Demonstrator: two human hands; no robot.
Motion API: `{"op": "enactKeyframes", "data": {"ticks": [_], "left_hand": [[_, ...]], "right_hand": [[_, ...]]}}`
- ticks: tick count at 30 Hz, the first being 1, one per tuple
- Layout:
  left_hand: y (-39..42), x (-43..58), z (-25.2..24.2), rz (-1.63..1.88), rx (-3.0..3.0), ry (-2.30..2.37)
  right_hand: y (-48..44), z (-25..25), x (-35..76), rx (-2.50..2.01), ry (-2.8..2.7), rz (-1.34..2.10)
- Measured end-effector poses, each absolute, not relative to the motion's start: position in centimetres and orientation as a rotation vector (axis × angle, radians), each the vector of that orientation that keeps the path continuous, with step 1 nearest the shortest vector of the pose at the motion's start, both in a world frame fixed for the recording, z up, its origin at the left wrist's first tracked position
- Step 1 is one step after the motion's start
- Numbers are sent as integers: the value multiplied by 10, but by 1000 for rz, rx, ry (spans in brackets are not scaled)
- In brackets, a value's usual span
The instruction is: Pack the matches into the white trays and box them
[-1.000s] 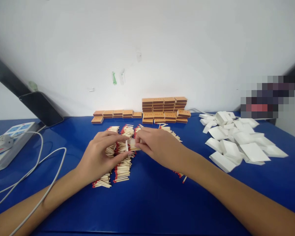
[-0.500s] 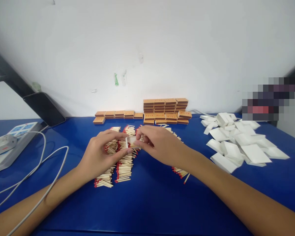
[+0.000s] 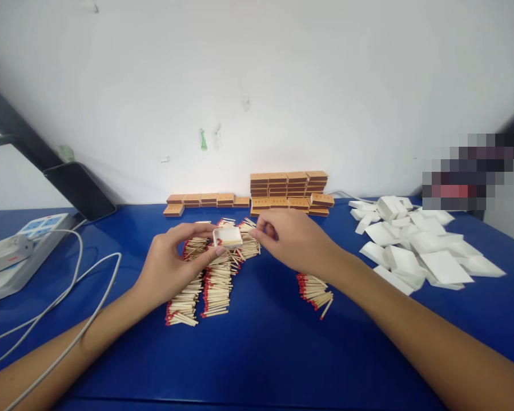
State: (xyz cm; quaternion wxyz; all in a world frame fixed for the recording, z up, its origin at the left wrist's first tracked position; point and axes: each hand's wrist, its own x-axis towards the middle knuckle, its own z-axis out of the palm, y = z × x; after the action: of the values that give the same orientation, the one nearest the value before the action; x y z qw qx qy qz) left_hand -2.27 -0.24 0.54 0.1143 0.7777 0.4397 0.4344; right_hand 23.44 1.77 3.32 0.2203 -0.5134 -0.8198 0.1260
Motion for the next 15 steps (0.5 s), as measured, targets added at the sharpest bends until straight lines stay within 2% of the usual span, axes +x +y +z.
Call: {"op": "enactKeyframes", "data": {"ticks": [6, 11, 15], "left_hand": [[1, -24, 4, 1268, 2280, 1320], [0, -24, 4, 1274, 2309, 1322], [0, -24, 3, 1286, 2308, 1306]], "right_hand": [[30, 17, 243, -1690, -2373, 406], [31, 9, 240, -1690, -2350, 513], [25, 9, 234, -1524, -2396, 370]]}}
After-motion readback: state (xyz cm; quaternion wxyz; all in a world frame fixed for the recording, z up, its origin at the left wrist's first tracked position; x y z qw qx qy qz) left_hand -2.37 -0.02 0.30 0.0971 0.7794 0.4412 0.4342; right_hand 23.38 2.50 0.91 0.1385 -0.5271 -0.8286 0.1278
